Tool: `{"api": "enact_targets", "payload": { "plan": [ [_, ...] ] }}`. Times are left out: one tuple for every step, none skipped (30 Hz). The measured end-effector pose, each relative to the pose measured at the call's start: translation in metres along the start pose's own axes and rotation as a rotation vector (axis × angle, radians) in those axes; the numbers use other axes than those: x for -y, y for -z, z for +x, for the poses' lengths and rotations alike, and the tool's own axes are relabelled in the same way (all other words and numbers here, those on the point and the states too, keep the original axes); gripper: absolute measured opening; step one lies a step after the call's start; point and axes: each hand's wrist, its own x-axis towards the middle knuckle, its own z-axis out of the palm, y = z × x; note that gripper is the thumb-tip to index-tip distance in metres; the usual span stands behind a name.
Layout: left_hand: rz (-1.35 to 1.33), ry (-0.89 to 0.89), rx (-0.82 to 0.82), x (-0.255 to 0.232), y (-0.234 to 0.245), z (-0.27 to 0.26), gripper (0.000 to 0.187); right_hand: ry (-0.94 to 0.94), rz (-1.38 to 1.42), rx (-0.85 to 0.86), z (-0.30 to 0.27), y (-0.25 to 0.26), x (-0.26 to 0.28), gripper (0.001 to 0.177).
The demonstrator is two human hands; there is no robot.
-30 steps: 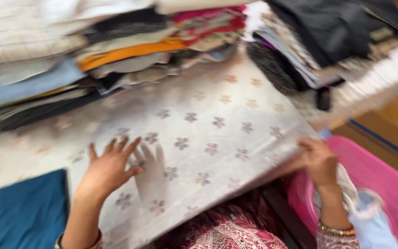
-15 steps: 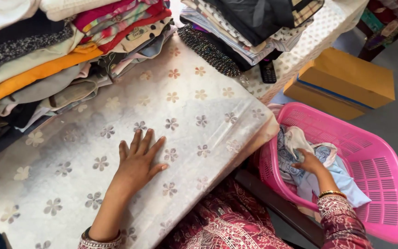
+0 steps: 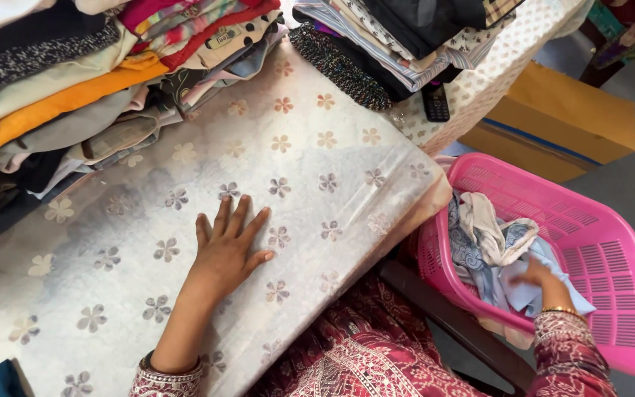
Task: Fold black trousers, a blue t-shirt, and a light blue patterned long-sleeved shirt.
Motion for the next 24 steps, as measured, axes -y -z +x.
{"api": "enact_targets", "payload": {
  "plan": [
    [-0.004, -0.003, 0.001, 0.000, 0.001, 0.000, 0.079, -0.005, -0.003, -0.001, -0.010, 0.001, 0.005, 0.133],
    [0.010, -0.006, -0.001, -0.001, 0.001, 0.000, 0.081, -0.057, 0.059, 0.063, -0.020, 0.001, 0.009, 0.124],
    [0.026, -0.009, -0.002, -0.001, 0.002, -0.001, 0.083, -0.108, 0.121, 0.130, -0.030, 0.000, 0.014, 0.116],
    [0.023, -0.012, 0.001, -0.001, 0.001, 0.000, 0.083, -0.159, 0.183, 0.197, -0.040, -0.002, 0.019, 0.108],
    [0.021, -0.011, -0.006, -0.001, 0.001, 0.000, 0.083, -0.205, 0.246, 0.263, -0.049, -0.003, 0.027, 0.101],
    [0.018, -0.011, -0.012, -0.001, 0.001, 0.000, 0.083, -0.250, 0.309, 0.331, -0.058, -0.004, 0.034, 0.095],
    [0.017, -0.009, -0.013, -0.001, 0.000, 0.000, 0.083, -0.248, 0.307, 0.331, -0.050, -0.004, 0.030, 0.095],
    [0.016, -0.008, -0.015, -0.001, -0.002, -0.001, 0.082, -0.213, 0.230, 0.344, -0.042, -0.004, 0.027, 0.083],
    [0.015, -0.006, -0.019, -0.001, -0.003, -0.001, 0.082, -0.177, 0.153, 0.354, -0.033, -0.002, 0.024, 0.072],
    [0.014, -0.003, -0.021, 0.000, -0.002, -0.001, 0.082, -0.174, 0.151, 0.353, -0.040, 0.016, 0.037, 0.072],
    [0.016, -0.008, -0.036, 0.000, -0.003, -0.002, 0.080, -0.142, 0.165, 0.300, -0.049, 0.033, 0.048, 0.064],
    [0.017, -0.014, -0.051, -0.001, -0.003, -0.002, 0.078, -0.110, 0.179, 0.247, -0.057, 0.050, 0.059, 0.057],
    [0.017, -0.015, -0.050, 0.001, -0.004, -0.002, 0.078, -0.112, 0.179, 0.247, -0.060, 0.055, 0.060, 0.057],
    [0.013, -0.022, -0.064, 0.001, -0.005, -0.002, 0.078, -0.099, 0.269, 0.100, -0.062, 0.060, 0.061, 0.057],
    [0.010, -0.032, -0.075, 0.002, -0.007, -0.002, 0.078, -0.089, 0.358, -0.047, -0.065, 0.065, 0.060, 0.059],
    [0.008, -0.035, -0.073, 0.001, -0.006, -0.002, 0.078, -0.094, 0.358, -0.046, -0.062, 0.066, 0.052, 0.059],
    [0.009, -0.032, -0.078, 0.001, -0.005, -0.002, 0.077, 0.018, 0.445, -0.182, -0.060, 0.065, 0.045, 0.042],
    [0.010, -0.028, -0.083, 0.000, -0.004, -0.002, 0.077, 0.128, 0.530, -0.321, -0.059, 0.064, 0.037, 0.030],
    [0.012, -0.033, -0.081, 0.001, -0.005, -0.002, 0.077, 0.123, 0.533, -0.321, -0.071, 0.078, 0.038, 0.030],
    [0.008, -0.034, -0.088, 0.001, -0.005, -0.002, 0.077, 0.082, 0.582, -0.410, -0.084, 0.092, 0.039, 0.028],
    [0.002, -0.033, -0.095, 0.001, -0.006, -0.002, 0.077, 0.041, 0.628, -0.501, -0.096, 0.108, 0.040, 0.026],
    [0.002, -0.037, -0.095, 0.002, -0.006, -0.002, 0.077, 0.037, 0.628, -0.503, -0.109, 0.122, 0.039, 0.026],
    [0.005, -0.033, -0.094, 0.001, -0.006, -0.002, 0.077, 0.127, 0.913, -0.622, -0.122, 0.136, 0.038, 0.020],
    [0.008, -0.028, -0.093, 0.001, -0.006, -0.002, 0.077, 0.222, 1.198, -0.737, -0.134, 0.150, 0.037, 0.019]
  ]
}}
